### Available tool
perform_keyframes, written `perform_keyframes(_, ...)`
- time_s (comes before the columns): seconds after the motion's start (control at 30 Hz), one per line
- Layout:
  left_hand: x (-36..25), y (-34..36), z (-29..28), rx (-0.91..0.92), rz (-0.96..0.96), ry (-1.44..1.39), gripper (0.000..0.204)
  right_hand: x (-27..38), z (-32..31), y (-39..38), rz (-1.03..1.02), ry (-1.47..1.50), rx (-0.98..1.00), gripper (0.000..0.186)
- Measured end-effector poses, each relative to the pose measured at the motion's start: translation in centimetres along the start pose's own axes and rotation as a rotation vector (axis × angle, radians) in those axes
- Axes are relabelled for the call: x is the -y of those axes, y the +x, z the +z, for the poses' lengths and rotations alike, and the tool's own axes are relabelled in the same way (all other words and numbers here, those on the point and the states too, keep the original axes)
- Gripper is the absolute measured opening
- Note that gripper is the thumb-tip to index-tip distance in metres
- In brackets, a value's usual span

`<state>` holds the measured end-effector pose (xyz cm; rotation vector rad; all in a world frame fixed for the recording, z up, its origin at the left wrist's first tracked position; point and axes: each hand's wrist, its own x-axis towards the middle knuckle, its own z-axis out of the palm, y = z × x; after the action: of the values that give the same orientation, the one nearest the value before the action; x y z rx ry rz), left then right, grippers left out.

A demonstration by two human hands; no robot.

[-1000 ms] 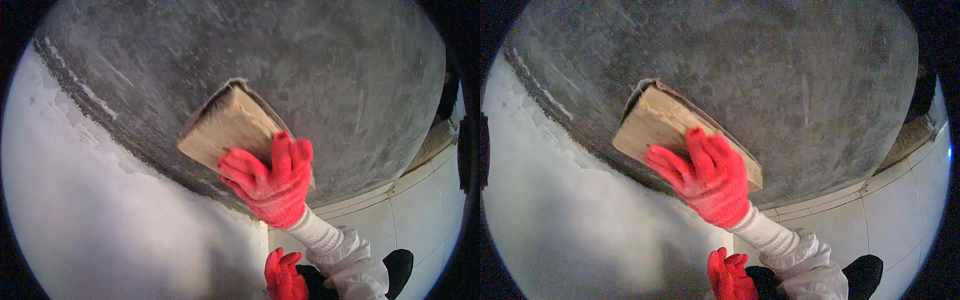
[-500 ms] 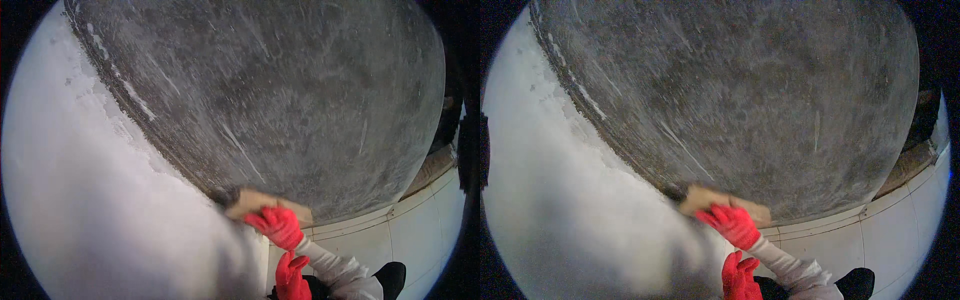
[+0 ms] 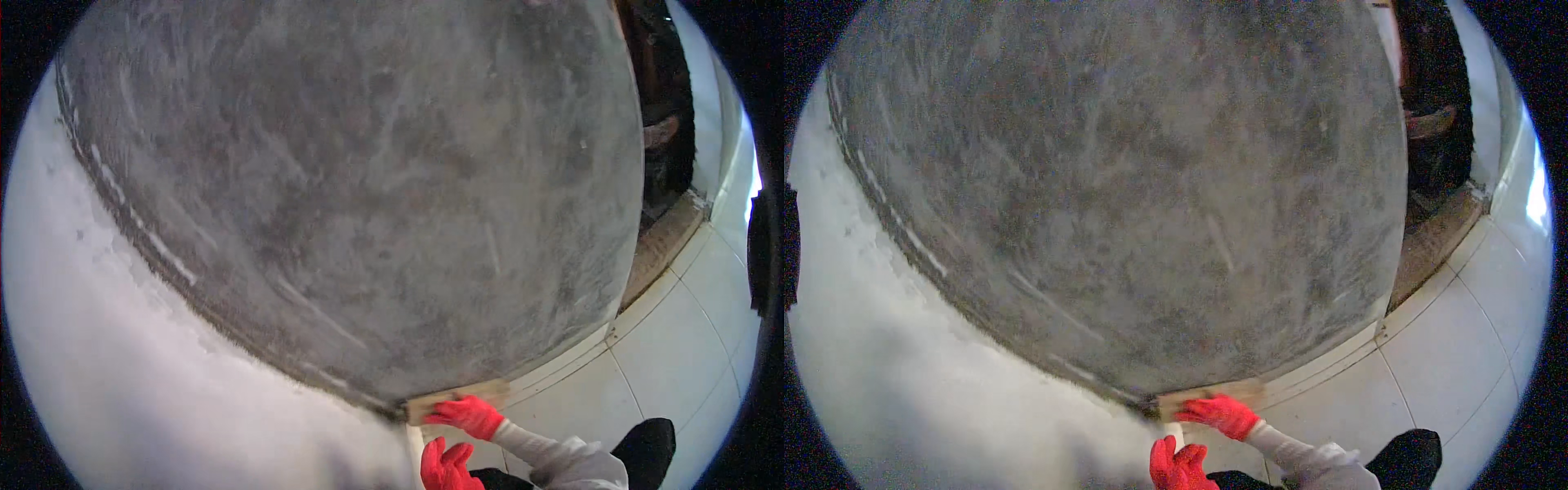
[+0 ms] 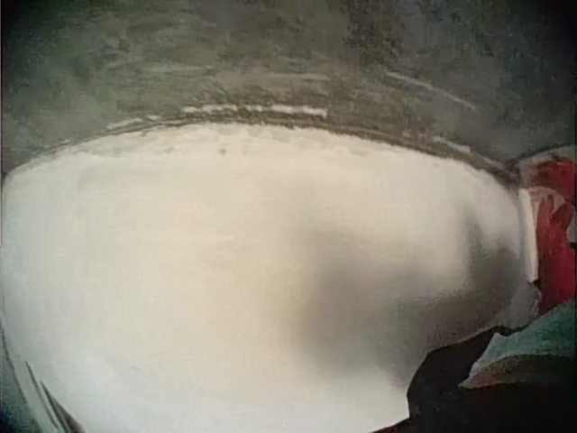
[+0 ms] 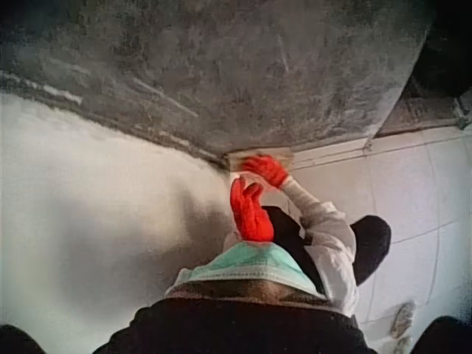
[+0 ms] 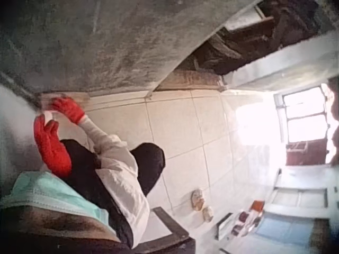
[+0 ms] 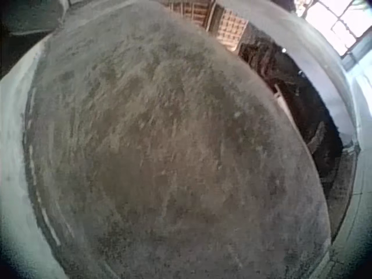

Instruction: The person sands a wall surface using a sanding block.

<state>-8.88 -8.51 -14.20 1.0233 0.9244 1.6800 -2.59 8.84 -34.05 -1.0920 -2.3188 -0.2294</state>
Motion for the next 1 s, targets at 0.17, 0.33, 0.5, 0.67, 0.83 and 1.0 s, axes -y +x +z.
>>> perform_keyframes(0.17,2.0,0.1,1.1,0.029,0.018,-0.156,0.058,-6.3,-15.3,-2.8,0.717,-0.064,-0.113,0.053)
perform_keyframes(0.33,0.4,0.4,5.5,0.009,-0.155,0.030,0.057,-16.1,-25.7,-4.1,0.931,-0.308,-1.131,0.104)
perform_keyframes(0.5,2.0,1.6,5.2,-0.039,-0.192,0.078,0.057,-13.4,-34.0,2.8,0.678,-0.409,-1.074,0.086)
perform_keyframes(0.67,2.7,0.2,8.3,-0.013,-0.120,0.152,0.057,-7.3,-25.1,5.0,0.160,-0.049,-0.688,0.045)
perform_keyframes(0.83,4.8,-0.1,7.7,0.063,-0.124,0.250,0.054,-10.6,-32.8,4.0,0.620,0.182,-0.705,0.064)
perform_keyframes(1.0,4.7,-1.1,10.5,0.157,0.013,0.372,0.050,-19.2,-45.2,1.9,0.583,-0.395,-1.114,0.079)
